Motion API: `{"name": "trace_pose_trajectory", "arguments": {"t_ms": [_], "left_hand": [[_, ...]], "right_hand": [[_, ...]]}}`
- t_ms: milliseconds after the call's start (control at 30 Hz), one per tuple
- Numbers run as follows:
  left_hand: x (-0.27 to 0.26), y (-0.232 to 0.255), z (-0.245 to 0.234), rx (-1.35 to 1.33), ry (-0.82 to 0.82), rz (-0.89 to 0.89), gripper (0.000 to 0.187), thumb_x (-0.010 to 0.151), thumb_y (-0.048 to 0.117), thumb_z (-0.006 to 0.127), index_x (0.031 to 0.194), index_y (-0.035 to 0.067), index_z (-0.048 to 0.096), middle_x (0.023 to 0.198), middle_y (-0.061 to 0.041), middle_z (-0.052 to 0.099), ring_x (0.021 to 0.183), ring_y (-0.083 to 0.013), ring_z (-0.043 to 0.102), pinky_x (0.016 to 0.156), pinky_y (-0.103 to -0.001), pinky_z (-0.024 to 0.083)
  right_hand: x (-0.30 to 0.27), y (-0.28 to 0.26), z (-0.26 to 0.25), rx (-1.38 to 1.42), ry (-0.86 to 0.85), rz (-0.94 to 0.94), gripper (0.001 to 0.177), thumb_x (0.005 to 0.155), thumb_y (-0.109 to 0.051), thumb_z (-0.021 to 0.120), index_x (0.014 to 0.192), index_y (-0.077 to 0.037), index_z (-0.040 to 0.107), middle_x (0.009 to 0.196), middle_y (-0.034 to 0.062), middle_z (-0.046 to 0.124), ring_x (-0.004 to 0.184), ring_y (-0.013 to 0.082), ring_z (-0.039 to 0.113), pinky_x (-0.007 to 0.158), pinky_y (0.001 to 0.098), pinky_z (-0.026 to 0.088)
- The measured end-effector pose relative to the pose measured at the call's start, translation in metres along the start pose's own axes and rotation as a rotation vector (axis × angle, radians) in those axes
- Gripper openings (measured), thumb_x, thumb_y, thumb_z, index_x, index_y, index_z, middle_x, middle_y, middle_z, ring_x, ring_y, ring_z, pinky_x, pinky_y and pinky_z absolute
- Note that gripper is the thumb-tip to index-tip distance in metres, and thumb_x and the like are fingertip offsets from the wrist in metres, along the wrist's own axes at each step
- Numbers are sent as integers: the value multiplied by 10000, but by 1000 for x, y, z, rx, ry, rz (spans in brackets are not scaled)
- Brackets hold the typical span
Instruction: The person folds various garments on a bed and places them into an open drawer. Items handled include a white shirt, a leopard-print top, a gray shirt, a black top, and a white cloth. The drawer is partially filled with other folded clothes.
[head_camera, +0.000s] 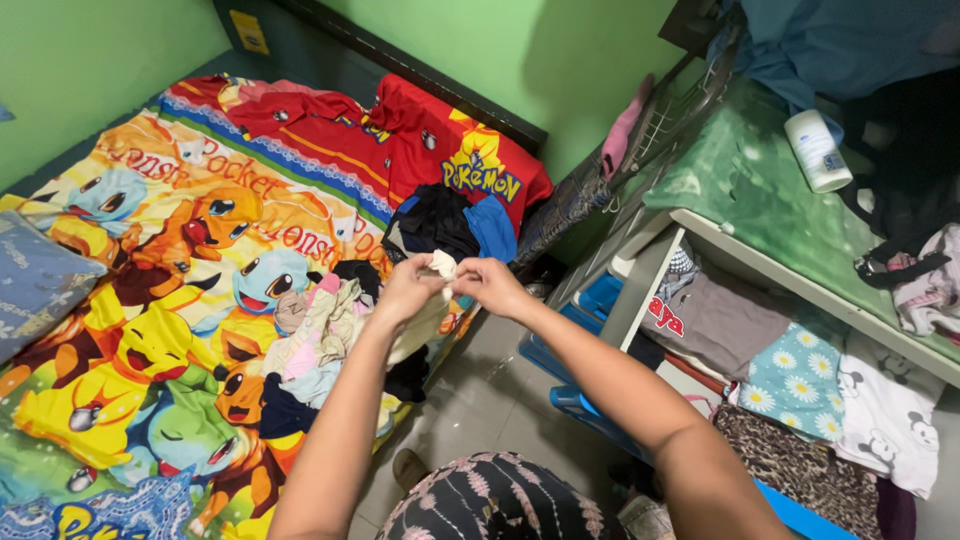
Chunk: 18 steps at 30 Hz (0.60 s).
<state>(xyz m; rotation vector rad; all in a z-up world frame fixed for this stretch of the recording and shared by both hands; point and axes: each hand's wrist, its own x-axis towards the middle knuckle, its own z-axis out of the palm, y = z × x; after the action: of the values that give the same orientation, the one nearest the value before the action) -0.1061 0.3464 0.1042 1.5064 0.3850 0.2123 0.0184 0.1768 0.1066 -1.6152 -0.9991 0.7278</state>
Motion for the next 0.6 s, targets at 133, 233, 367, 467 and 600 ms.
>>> {"name": "trace_pose_trajectory", "arguments": {"t_ms": [133, 233, 367, 467, 600], "left_hand": [[-13, 15, -15, 458, 143, 148, 280, 791, 68, 770, 1055, -19, 734, 833, -91, 758, 744, -119, 715, 703, -274, 560], [-16, 21, -9, 190, 164, -21, 177, 879, 140, 747, 949, -21, 761, 747, -51, 753, 686, -121, 707, 644, -302, 561], [-11, 21, -2, 292, 176, -32, 241, 911, 220, 753, 917, -20, 785, 752, -87, 750, 714, -143, 677, 653, -318, 534], [-5, 20, -5, 389, 279, 83, 268, 930, 246, 755, 918, -18, 795, 859, -145, 699, 783, -193, 665, 711, -330, 519], [-2, 25, 7, 227, 274, 290, 271, 974, 259, 677, 1104, 31, 747, 1083, -90, 709, 959, -176, 695, 863, -305, 530]], "right_hand": [[5, -5, 0, 169, -28, 27, 191, 992, -93, 711, 1129, 26, 652, 960, 43, 739, 841, 100, 670, 733, 256, 530], [-4, -34, 21, 126, -23, -85, 424, 833, -61, 795, 1174, -21, 546, 1025, 33, 693, 885, 96, 684, 720, 253, 570], [-14, -73, 38, -198, 157, -34, 420, 798, -90, 740, 1165, -37, 542, 893, 78, 741, 711, 131, 722, 583, 286, 544], [-11, -85, 26, -379, 106, -207, 242, 867, -154, 757, 1038, 0, 680, 823, 155, 718, 665, 210, 683, 616, 351, 522], [-10, -81, 4, -455, 182, -107, 279, 891, -285, 753, 901, -8, 724, 701, 166, 683, 597, 221, 669, 571, 369, 503]]}}
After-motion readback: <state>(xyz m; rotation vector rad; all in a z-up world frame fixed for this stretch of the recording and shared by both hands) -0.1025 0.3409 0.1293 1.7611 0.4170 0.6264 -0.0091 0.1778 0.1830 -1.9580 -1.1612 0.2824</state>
